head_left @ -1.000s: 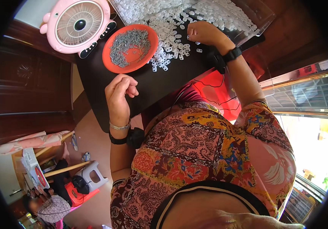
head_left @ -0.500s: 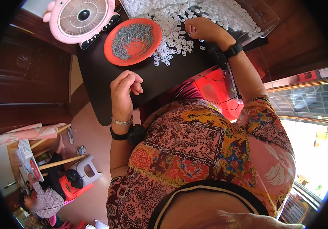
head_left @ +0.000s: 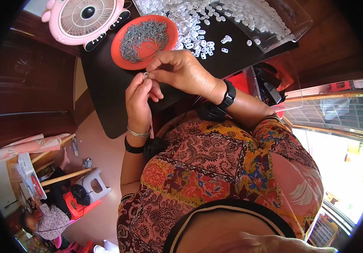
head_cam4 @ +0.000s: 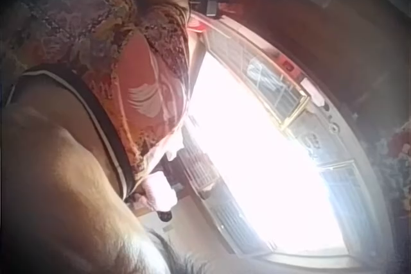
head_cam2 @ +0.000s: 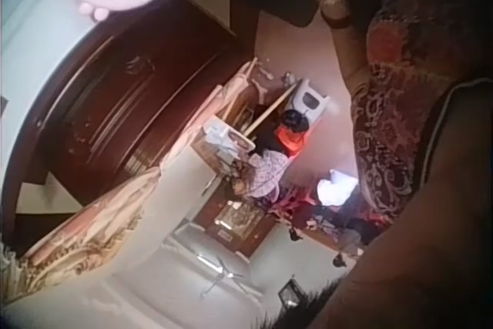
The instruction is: Assembling small white plastic components by inserting metal pins.
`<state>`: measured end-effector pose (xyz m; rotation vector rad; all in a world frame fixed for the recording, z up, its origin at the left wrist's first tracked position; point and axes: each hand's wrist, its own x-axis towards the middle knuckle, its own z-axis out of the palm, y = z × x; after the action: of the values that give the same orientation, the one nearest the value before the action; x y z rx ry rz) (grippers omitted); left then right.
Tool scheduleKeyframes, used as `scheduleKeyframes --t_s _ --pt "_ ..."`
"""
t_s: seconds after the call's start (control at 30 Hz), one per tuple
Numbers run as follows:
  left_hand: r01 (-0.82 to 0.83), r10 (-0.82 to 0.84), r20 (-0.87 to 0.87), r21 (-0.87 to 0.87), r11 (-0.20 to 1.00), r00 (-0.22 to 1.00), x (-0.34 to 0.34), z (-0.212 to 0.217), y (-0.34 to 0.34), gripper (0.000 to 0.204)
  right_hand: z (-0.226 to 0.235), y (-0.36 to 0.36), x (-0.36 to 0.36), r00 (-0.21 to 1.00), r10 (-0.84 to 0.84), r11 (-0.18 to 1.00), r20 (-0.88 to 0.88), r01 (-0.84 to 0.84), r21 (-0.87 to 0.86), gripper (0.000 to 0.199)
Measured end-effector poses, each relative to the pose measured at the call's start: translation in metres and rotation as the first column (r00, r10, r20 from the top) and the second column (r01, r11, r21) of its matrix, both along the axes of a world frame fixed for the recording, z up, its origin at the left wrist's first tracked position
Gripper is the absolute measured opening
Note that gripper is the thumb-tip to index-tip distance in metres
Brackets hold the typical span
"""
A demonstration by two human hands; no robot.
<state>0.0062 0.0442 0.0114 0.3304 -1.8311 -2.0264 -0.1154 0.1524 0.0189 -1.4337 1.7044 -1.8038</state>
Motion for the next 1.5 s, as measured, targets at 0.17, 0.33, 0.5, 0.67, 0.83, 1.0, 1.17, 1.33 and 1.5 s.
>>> scheduleKeyframes --t_s 0.17,0.33,0.5,0.67,0.83,1.0,1.17,1.33,1.5 --pt "-0.038 0.038 0.010 0.047 0.998 0.999 0.003 -0.007 -0.005 0.023 -0.004 -0.005 0.001 0.999 0.043 0.997 0.003 -0.043 0.060 0.004" --pt "-0.070 0.069 -0.010 -0.059 0.996 0.998 0.003 -0.017 -0.011 0.020 -0.001 -0.006 0.001 0.996 0.085 0.987 -0.010 -0.083 0.140 0.007" --pt "-0.152 0.147 -0.042 -0.162 0.975 0.988 0.007 -0.025 -0.013 0.017 -0.002 -0.010 0.005 0.981 0.132 0.971 0.142 -0.156 0.180 0.006" --pt "-0.127 0.127 -0.038 -0.006 0.992 0.991 0.014 -0.034 -0.019 0.017 0.001 -0.018 -0.004 0.967 0.245 0.934 -0.065 -0.217 0.283 0.005" --pt "-0.102 0.103 -0.019 0.034 0.994 0.995 0.016 -0.035 -0.019 0.018 0.013 -0.025 -0.010 0.926 0.347 0.892 -0.149 -0.277 0.358 0.007" --pt "-0.114 0.122 -0.065 0.119 0.986 0.990 0.016 -0.041 -0.020 0.015 0.021 -0.048 -0.054 0.825 0.174 0.962 -0.537 -0.025 0.273 0.007" --pt "-0.133 0.142 -0.077 0.115 0.984 0.987 0.013 -0.041 -0.017 0.013 0.008 -0.068 -0.097 0.607 0.185 0.896 -0.773 0.218 0.386 0.013" --pt "-0.140 0.150 -0.083 0.118 0.983 0.985 0.011 -0.041 -0.016 0.012 -0.010 -0.081 -0.108 0.489 0.252 0.888 -0.835 0.226 0.400 0.011" --pt "-0.131 0.133 -0.018 0.082 0.988 0.991 0.012 -0.035 -0.015 0.014 -0.012 -0.089 -0.105 0.407 0.250 0.875 -0.878 0.294 0.386 0.009"
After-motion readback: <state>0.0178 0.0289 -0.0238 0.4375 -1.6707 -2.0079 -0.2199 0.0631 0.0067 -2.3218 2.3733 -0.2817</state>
